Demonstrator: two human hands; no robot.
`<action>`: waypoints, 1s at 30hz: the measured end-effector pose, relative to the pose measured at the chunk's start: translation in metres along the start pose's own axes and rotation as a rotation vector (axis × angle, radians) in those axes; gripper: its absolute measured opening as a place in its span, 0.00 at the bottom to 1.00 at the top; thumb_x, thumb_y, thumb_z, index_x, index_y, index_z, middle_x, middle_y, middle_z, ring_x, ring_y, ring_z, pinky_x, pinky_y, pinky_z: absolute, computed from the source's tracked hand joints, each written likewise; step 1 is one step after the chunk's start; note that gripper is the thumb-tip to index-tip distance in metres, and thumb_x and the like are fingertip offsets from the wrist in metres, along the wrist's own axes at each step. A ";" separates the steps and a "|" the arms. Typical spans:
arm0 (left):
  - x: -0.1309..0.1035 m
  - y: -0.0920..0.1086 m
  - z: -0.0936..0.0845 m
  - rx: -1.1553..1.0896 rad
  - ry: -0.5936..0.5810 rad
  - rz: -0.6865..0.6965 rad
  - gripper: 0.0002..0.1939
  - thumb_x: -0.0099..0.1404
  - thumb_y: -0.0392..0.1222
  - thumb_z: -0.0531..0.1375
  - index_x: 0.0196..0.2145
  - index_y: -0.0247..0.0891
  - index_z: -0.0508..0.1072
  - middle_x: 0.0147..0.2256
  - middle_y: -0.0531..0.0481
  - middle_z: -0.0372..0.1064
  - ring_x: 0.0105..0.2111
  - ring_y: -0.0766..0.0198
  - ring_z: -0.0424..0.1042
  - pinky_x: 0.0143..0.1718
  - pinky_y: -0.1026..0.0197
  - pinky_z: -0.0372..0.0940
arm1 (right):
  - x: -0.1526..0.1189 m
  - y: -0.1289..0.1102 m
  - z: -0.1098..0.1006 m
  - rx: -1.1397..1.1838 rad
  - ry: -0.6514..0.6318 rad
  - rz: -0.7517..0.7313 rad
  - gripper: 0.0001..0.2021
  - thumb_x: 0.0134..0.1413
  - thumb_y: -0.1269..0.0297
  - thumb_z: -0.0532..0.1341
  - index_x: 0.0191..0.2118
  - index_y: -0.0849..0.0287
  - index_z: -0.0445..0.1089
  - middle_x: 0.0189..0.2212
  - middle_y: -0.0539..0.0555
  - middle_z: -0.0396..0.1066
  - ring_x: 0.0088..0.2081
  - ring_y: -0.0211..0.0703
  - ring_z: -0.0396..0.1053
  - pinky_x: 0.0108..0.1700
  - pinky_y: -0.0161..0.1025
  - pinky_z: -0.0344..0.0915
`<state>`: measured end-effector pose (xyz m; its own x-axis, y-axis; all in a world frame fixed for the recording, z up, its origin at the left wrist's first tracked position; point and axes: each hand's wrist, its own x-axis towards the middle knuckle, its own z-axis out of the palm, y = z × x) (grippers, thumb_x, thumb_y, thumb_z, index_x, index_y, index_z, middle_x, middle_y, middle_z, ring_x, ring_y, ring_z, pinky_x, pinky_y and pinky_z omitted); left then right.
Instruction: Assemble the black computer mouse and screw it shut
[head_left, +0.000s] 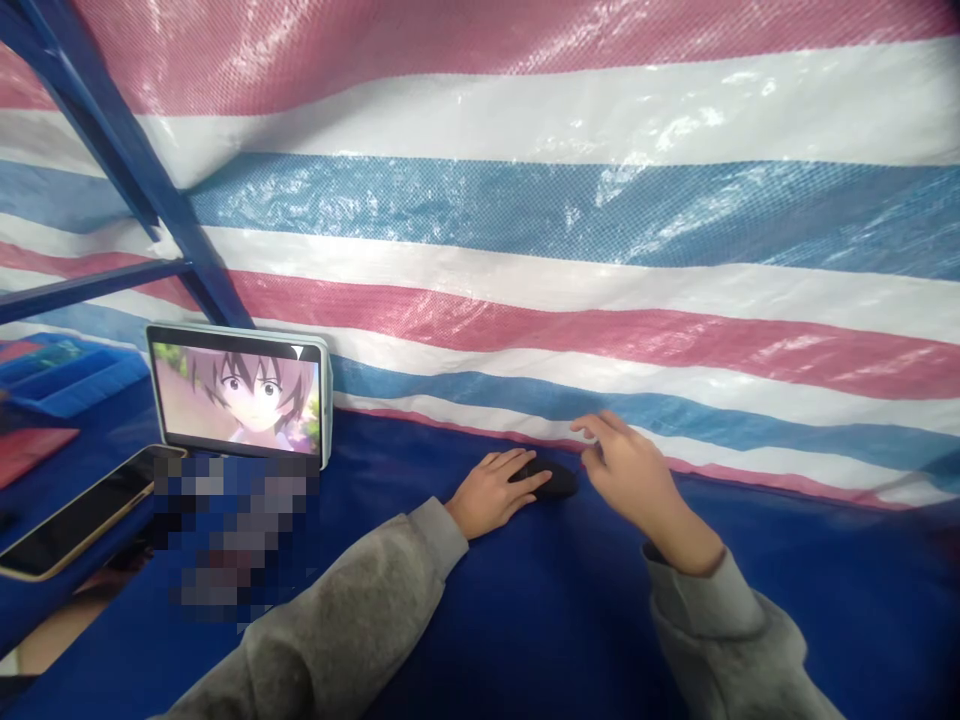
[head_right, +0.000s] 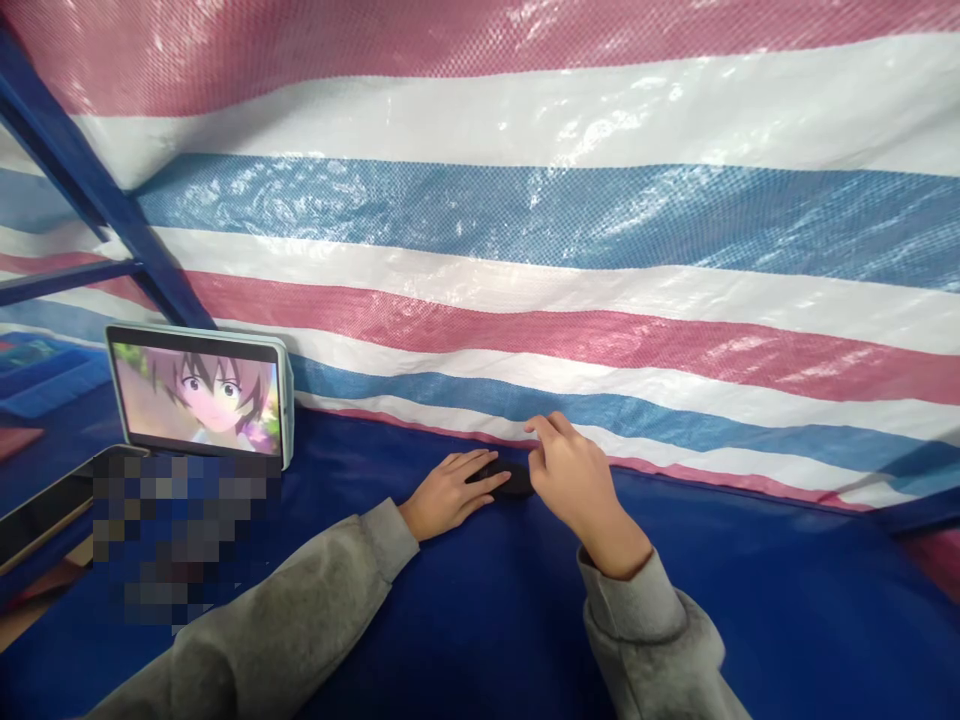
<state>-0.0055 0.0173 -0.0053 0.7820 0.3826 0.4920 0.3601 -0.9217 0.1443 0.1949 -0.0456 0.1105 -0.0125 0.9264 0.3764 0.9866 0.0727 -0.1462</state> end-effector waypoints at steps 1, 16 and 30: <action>0.000 0.000 0.000 0.000 0.002 0.000 0.20 0.74 0.46 0.52 0.61 0.47 0.64 0.61 0.42 0.60 0.61 0.53 0.61 0.57 0.50 0.62 | 0.000 0.000 0.000 -0.002 0.003 0.007 0.14 0.54 0.73 0.53 0.43 0.57 0.71 0.39 0.54 0.73 0.31 0.42 0.70 0.32 0.37 0.57; -0.002 -0.001 0.000 -0.002 -0.005 0.006 0.20 0.74 0.46 0.52 0.61 0.47 0.63 0.62 0.42 0.59 0.62 0.53 0.59 0.58 0.49 0.61 | 0.001 0.000 0.001 0.026 -0.025 -0.014 0.11 0.53 0.72 0.53 0.39 0.56 0.70 0.36 0.53 0.74 0.32 0.42 0.70 0.32 0.37 0.56; -0.001 0.000 0.001 -0.001 -0.003 0.008 0.20 0.74 0.46 0.52 0.62 0.47 0.63 0.61 0.42 0.60 0.62 0.53 0.59 0.58 0.50 0.62 | 0.002 -0.001 0.000 0.017 0.002 -0.015 0.13 0.58 0.70 0.50 0.36 0.57 0.72 0.33 0.53 0.74 0.31 0.43 0.70 0.33 0.38 0.58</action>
<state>-0.0064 0.0171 -0.0067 0.7865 0.3754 0.4904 0.3533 -0.9248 0.1414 0.1940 -0.0440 0.1108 -0.0273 0.9245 0.3802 0.9834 0.0932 -0.1560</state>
